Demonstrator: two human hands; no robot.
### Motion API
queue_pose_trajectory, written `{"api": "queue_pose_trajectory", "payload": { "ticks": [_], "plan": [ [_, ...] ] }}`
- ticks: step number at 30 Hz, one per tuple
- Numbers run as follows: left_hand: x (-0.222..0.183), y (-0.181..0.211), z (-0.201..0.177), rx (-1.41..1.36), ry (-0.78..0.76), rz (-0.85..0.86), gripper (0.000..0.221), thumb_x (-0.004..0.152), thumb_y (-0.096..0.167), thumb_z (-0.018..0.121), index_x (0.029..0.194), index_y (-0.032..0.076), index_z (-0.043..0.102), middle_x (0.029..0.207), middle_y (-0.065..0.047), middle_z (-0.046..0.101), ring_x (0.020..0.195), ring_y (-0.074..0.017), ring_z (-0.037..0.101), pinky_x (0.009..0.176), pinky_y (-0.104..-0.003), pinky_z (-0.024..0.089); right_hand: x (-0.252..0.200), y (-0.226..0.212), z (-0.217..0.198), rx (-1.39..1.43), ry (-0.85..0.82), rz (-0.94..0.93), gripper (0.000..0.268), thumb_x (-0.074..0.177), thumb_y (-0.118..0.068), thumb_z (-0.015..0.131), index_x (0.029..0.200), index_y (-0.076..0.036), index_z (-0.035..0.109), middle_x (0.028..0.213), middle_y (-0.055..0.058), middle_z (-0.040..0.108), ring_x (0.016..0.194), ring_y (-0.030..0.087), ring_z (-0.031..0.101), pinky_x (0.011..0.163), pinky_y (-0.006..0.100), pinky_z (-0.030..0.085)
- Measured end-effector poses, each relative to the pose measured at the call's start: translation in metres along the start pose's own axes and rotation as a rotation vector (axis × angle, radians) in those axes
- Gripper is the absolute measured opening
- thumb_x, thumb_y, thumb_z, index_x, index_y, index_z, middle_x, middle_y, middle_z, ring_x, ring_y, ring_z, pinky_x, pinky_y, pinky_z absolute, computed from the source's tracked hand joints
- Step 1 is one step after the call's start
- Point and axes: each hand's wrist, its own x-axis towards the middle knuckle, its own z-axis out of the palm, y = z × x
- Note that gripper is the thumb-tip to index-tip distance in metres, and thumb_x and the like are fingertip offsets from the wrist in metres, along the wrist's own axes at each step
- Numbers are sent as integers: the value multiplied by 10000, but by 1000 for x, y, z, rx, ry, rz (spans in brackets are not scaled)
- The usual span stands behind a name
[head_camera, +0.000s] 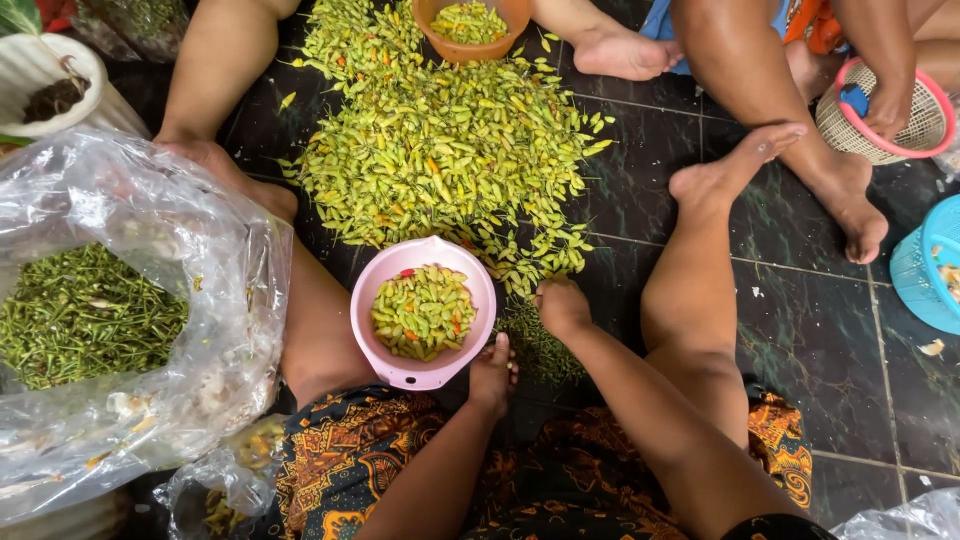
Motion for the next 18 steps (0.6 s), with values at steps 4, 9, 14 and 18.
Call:
{"api": "queue_pose_trajectory", "payload": {
  "ticks": [4,9,14,18],
  "plan": [
    [9,-6,-2,-24,-35,4,457,1003,529,648,888,87,643,542,-65,548,388,-200,514,334,-282,345,5,16,-1,118,-54,101,236,964,-279,694,1056,-75,771,976,178,715,898,341,734,722,441,594],
    [0,7,3,-29,-67,-14,365,976,440,731,968,85,648,611,-65,590,452,-166,569,369,-244,389,-29,-5,-34,222,-96,51,320,948,-282,706,1121,-21,773,1026,231,745,945,388,728,744,475,585],
    [-7,17,8,-68,-123,-47,334,963,389,754,1003,71,663,762,-97,698,562,-163,649,425,-217,455,-72,-27,-37,266,-193,-4,291,919,-253,701,1103,-36,767,1019,193,760,960,362,724,781,462,581],
    [7,1,2,-7,-107,54,277,906,251,848,985,38,690,746,-85,692,551,-155,639,440,-220,470,-80,-22,-21,269,-201,-79,237,865,-219,724,1001,-30,771,935,180,763,933,381,724,771,478,571]
  ]
}}
